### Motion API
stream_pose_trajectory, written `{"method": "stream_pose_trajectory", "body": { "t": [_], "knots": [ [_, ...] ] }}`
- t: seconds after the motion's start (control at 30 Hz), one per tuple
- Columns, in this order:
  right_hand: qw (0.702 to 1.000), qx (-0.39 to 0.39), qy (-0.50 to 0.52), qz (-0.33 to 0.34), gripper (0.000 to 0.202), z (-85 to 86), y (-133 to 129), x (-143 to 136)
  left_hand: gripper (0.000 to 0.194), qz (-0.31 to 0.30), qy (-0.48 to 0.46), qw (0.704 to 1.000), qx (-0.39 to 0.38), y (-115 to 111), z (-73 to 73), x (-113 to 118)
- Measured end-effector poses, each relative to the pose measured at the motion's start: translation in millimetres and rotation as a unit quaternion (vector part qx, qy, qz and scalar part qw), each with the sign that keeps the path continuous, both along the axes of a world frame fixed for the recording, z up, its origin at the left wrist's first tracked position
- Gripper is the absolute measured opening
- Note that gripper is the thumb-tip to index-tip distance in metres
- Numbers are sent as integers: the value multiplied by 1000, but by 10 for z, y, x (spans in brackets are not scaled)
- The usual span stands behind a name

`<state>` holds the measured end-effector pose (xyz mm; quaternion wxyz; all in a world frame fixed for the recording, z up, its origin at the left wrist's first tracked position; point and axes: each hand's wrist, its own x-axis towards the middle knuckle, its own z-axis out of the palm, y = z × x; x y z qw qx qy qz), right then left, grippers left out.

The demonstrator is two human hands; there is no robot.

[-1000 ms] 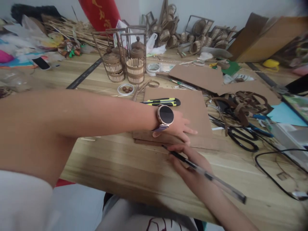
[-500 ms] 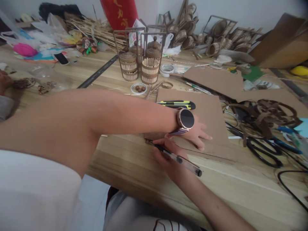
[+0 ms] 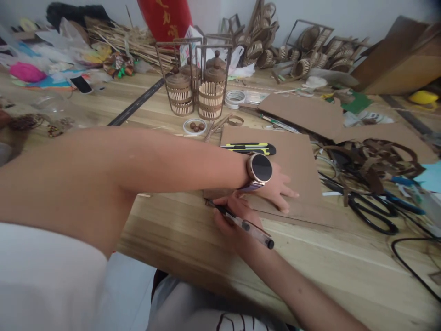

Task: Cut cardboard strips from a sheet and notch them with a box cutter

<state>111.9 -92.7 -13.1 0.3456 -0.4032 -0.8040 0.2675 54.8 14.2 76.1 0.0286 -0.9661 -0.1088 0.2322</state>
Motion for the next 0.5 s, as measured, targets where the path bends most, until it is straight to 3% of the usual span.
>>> {"method": "stream_pose_trajectory", "body": {
  "t": [0.17, 0.33, 0.5],
  "knots": [
    [999, 5, 19, -27, 12, 28, -14, 178, 97, 38, -98, 993, -52, 49, -99, -3],
    [998, -16, -12, -66, 8, 122, -49, 510, 104, 27, -31, 998, -49, 50, -83, 22],
    [989, -67, -19, -133, 18, 199, -99, 974, 111, -12, -42, 999, -7, 55, -70, 12]
  ]
}}
